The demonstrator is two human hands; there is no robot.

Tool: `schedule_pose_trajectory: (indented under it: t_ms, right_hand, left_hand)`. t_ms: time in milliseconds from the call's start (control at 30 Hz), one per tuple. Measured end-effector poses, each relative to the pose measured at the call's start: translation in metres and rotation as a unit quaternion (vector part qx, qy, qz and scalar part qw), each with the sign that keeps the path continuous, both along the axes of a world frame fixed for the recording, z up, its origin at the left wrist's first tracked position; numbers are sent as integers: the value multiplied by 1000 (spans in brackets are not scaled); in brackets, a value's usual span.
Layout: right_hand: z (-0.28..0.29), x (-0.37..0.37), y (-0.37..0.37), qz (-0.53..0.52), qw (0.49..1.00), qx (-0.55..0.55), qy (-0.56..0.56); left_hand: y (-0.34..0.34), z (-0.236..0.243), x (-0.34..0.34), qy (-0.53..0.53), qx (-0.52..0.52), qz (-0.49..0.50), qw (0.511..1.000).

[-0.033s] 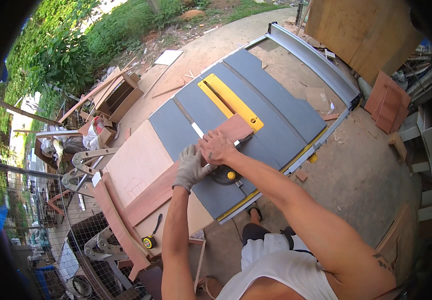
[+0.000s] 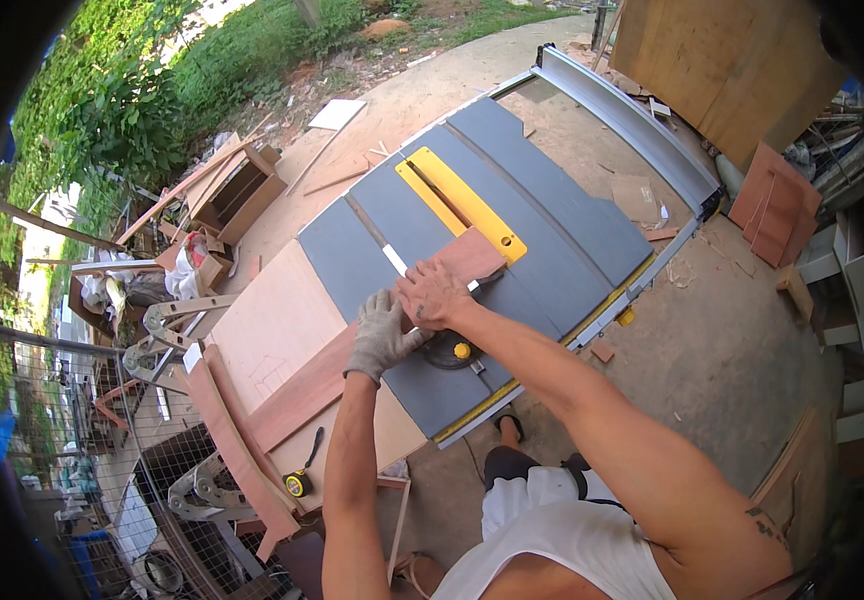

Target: The person measures and cuts a reddish-brown wooden plank on a table saw. They use a tape measure and a push stick to guide the wood through the blade, then stack the cut pieces on the table.

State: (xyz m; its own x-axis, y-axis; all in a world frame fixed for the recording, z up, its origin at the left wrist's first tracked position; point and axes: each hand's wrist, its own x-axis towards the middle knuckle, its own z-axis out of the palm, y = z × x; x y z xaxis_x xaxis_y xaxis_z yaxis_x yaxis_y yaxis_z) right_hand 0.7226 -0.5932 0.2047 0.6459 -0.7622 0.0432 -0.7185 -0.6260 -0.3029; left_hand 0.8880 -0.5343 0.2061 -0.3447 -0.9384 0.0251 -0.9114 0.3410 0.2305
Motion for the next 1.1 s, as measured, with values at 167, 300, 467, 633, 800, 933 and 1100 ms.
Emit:
schedule_pose_trajectory:
  t_ms: [167, 300, 467, 633, 800, 933, 1100]
  right_hand:
    - [-10, 1, -2, -7, 1000, -6, -2]
    - [-11, 3, -3, -7, 1000, 1, -2]
    - [-5, 5, -6, -3, 1000, 12, 24]
    - [-1, 4, -12, -14, 997, 62, 38]
    - [0, 5, -16, -10, 998, 56, 27]
    - [-1, 9, -18, -10, 998, 50, 39]
    - [-6, 12, -23, -17, 999, 38, 23]
  left_hand:
    - [-4, 6, -2, -10, 34, 0, 999]
    - [-3, 2, 3, -43, 60, 4, 997]
    - [-10, -1, 7, -33, 89, 7, 995]
    - [-16, 1, 6, -25, 105, 9, 994]
    - [-18, 15, 2, 1, 107, 6, 994]
    - [-21, 6, 9, -40, 107, 12, 993]
    - [-26, -2, 14, -48, 90, 15, 995]
